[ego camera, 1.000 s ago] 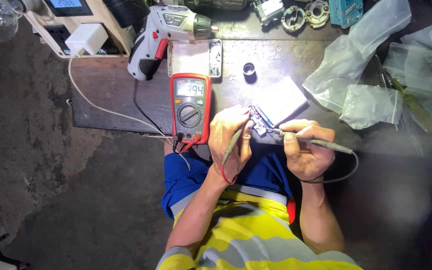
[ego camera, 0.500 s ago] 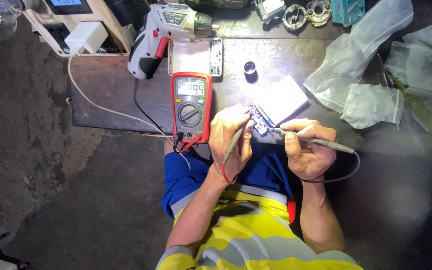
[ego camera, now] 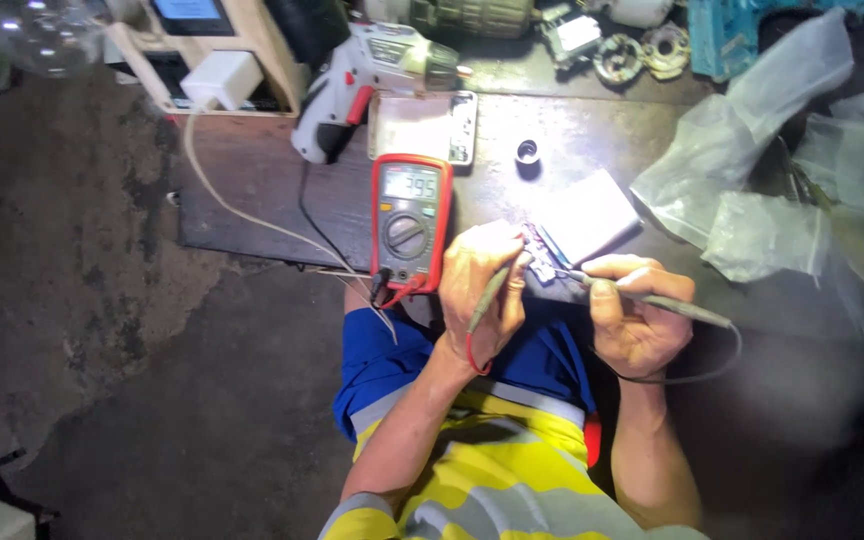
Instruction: Testing a circuit board with a multimeter and soldering a small component using a soldering iron and tweezers
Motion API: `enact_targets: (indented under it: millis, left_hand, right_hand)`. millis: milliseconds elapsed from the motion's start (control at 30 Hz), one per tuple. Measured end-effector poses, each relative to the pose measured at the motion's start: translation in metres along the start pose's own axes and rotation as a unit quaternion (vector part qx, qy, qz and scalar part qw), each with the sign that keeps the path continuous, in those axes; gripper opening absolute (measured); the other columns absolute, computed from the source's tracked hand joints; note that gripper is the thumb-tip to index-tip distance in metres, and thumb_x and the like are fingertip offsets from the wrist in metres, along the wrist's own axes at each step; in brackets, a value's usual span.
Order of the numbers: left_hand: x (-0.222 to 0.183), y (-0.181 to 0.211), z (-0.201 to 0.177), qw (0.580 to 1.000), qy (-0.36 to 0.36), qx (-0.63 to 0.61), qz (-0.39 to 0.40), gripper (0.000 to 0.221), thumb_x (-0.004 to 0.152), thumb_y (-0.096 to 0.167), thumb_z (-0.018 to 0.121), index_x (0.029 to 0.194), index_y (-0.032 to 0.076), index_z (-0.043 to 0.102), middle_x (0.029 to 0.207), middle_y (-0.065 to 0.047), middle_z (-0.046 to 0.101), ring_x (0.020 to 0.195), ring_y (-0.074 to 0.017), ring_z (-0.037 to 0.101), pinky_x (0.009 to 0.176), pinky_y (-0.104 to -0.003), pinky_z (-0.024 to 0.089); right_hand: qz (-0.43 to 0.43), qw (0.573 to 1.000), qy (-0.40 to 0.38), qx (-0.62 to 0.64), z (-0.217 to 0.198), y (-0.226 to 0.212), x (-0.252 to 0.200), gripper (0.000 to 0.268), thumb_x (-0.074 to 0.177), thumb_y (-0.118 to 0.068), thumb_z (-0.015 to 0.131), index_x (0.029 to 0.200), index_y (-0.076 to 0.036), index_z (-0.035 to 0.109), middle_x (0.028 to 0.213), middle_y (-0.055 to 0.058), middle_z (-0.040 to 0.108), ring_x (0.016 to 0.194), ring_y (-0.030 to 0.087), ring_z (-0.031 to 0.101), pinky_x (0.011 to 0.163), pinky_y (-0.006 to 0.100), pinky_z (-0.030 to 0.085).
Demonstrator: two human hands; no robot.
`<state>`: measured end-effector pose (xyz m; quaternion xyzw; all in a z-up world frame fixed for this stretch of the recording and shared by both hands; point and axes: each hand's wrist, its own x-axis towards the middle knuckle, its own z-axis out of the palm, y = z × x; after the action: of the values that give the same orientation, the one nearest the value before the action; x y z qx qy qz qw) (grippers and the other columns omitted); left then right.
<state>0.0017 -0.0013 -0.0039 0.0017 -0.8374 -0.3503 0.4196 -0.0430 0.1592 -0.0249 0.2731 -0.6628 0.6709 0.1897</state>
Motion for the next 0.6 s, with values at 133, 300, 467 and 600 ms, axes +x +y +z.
enact_targets:
  millis: [133,300,467,600]
  left_hand:
    - [0.002,0.003,0.002,1.000,0.019,0.009,0.002,0.017,0.101,0.019,0.062,0.104,0.004,0.070,0.099,-0.010,0.072,0.090,-0.0346,0.073,0.095,-0.048,0.057]
    - [0.002,0.006,-0.007,0.999,-0.035,-0.014,-0.019,0.011,0.102,0.006,0.060,0.110,-0.001,0.064,0.111,-0.017,0.070,0.103,-0.0365,0.071,0.098,-0.049,0.055]
    - [0.005,0.009,-0.009,0.999,-0.031,-0.013,-0.011,0.013,0.104,0.007,0.055,0.109,-0.002,0.063,0.109,-0.018,0.069,0.100,-0.0368,0.070,0.097,-0.048,0.055]
    - [0.006,0.009,-0.011,0.999,-0.032,-0.012,-0.007,0.010,0.103,0.004,0.057,0.109,-0.002,0.062,0.107,-0.018,0.069,0.101,-0.0371,0.070,0.097,-0.048,0.054]
  right_hand:
    - [-0.010,1.000,-0.014,-0.001,-0.001,-0.002,0.001,0.026,0.100,0.003,0.069,0.090,0.001,0.045,0.085,0.024,0.071,0.074,0.032,0.073,0.065,0.034,0.057]
    - [0.066,0.997,-0.021,-0.017,0.000,-0.014,-0.005,0.022,0.103,-0.003,0.059,0.107,0.000,0.037,0.094,0.033,0.063,0.078,0.034,0.067,0.078,0.038,0.057]
    - [0.060,0.998,-0.018,-0.025,0.000,-0.012,-0.006,0.021,0.103,0.000,0.058,0.105,0.003,0.038,0.093,0.034,0.063,0.078,0.036,0.067,0.078,0.039,0.057]
    - [0.060,0.997,-0.014,-0.037,0.001,-0.012,-0.007,0.021,0.104,0.001,0.058,0.106,0.003,0.038,0.093,0.034,0.064,0.077,0.036,0.067,0.077,0.039,0.057]
